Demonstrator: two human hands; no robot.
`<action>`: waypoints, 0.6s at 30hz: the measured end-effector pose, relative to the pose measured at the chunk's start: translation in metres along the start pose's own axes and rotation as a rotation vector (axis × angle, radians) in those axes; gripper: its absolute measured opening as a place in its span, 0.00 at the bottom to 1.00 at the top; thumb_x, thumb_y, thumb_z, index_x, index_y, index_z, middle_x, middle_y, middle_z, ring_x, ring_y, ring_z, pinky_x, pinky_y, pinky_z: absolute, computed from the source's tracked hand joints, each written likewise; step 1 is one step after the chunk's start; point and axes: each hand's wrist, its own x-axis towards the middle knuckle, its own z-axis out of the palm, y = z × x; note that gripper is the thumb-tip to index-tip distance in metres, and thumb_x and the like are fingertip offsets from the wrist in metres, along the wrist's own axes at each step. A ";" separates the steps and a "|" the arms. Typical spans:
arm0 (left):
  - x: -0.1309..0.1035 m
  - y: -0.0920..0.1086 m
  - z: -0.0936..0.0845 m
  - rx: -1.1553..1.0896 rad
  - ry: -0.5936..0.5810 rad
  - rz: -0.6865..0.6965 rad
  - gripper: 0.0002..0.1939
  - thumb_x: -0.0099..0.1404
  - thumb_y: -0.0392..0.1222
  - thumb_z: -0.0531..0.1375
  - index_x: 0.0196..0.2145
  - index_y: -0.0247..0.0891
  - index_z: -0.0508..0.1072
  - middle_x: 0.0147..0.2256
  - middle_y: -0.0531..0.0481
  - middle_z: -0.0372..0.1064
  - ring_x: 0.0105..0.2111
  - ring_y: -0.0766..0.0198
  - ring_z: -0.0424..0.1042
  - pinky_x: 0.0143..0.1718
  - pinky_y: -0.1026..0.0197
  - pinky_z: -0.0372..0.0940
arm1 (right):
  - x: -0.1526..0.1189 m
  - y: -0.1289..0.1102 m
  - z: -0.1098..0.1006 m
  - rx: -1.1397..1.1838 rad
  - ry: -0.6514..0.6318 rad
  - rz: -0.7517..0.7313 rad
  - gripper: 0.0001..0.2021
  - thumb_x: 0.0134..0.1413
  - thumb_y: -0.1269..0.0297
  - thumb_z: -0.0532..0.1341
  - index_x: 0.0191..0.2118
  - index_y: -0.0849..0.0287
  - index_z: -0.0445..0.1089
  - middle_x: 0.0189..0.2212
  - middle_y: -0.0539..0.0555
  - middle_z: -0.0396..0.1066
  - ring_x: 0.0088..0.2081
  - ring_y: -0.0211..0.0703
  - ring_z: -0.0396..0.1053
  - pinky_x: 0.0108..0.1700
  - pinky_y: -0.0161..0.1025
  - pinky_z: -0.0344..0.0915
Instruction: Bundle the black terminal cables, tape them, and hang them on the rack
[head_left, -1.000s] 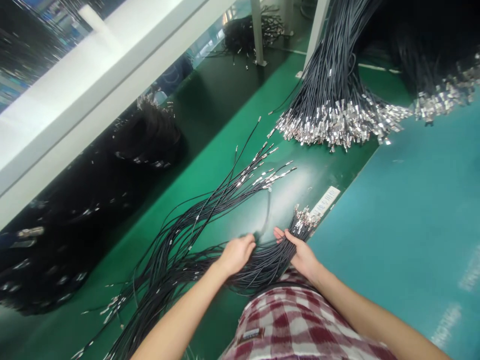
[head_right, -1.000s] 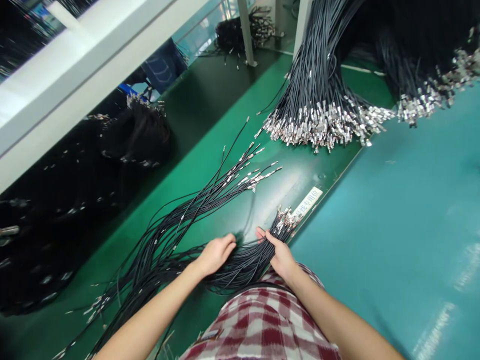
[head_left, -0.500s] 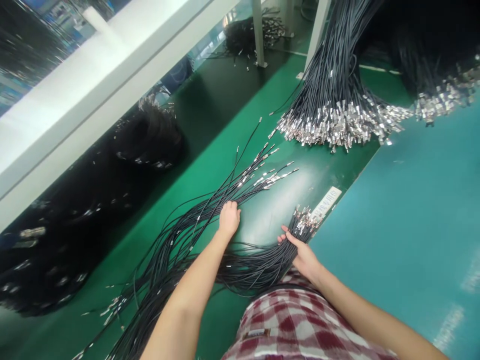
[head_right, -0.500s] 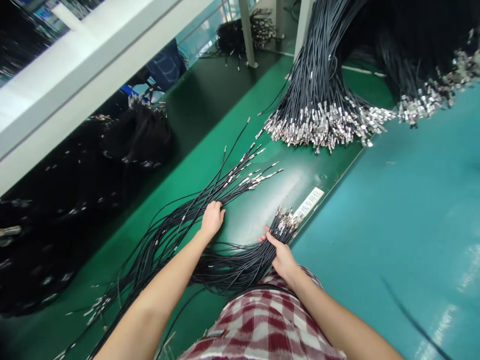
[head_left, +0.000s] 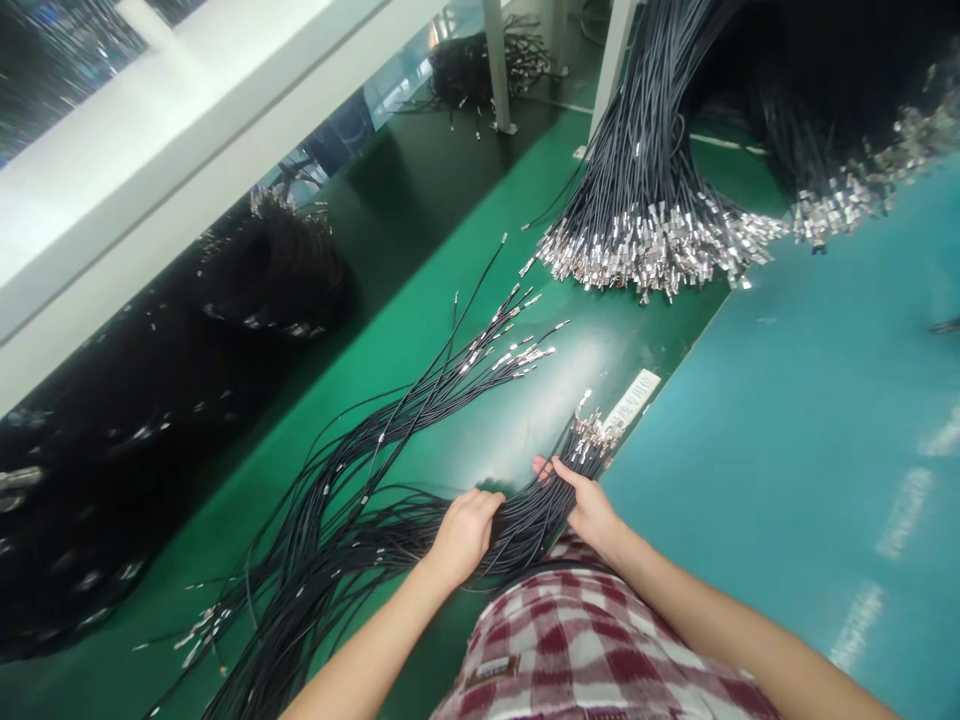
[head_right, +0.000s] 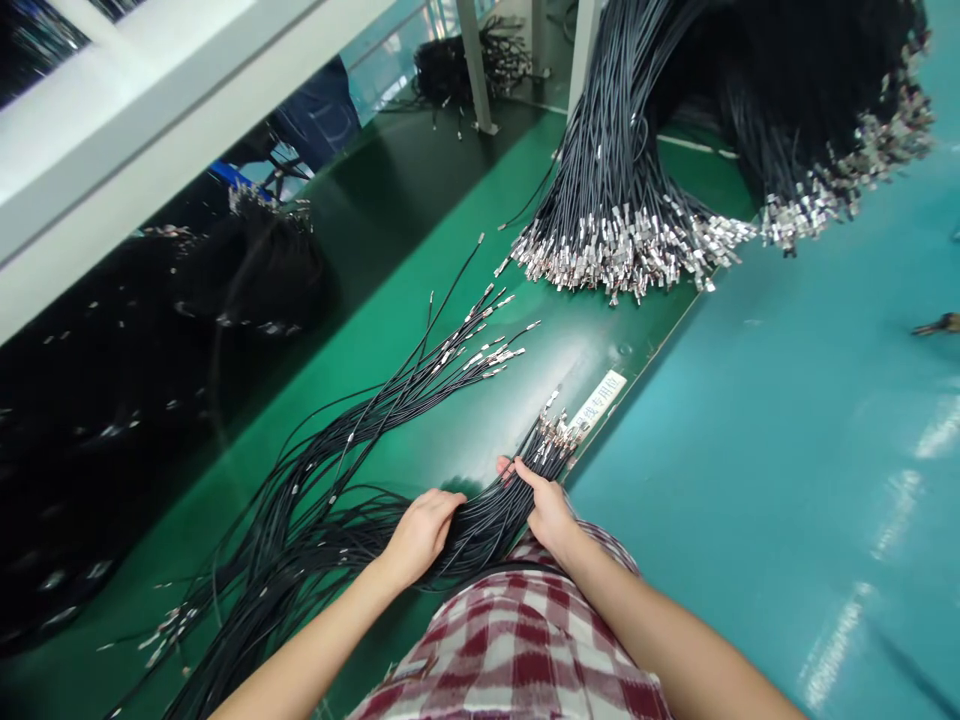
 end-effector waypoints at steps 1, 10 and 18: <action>-0.004 -0.001 -0.003 0.072 -0.012 -0.002 0.17 0.69 0.30 0.46 0.49 0.36 0.70 0.43 0.42 0.72 0.42 0.56 0.70 0.47 0.54 0.66 | 0.000 0.000 0.000 0.009 0.008 -0.011 0.08 0.48 0.69 0.70 0.36 0.66 0.77 0.38 0.61 0.79 0.38 0.46 0.77 0.40 0.37 0.76; 0.035 -0.003 -0.044 0.278 -0.357 -0.063 0.10 0.62 0.30 0.54 0.33 0.40 0.74 0.34 0.46 0.72 0.37 0.56 0.72 0.39 0.57 0.65 | 0.000 -0.002 -0.004 0.059 0.054 0.019 0.13 0.42 0.73 0.72 0.38 0.61 0.75 0.29 0.53 0.78 0.30 0.41 0.75 0.32 0.34 0.75; 0.132 -0.068 -0.055 0.454 0.128 -0.351 0.11 0.68 0.34 0.51 0.47 0.35 0.69 0.44 0.40 0.69 0.46 0.53 0.67 0.47 0.55 0.62 | 0.004 -0.002 -0.007 0.076 -0.009 0.050 0.14 0.40 0.71 0.74 0.35 0.62 0.75 0.26 0.51 0.75 0.28 0.39 0.73 0.31 0.35 0.74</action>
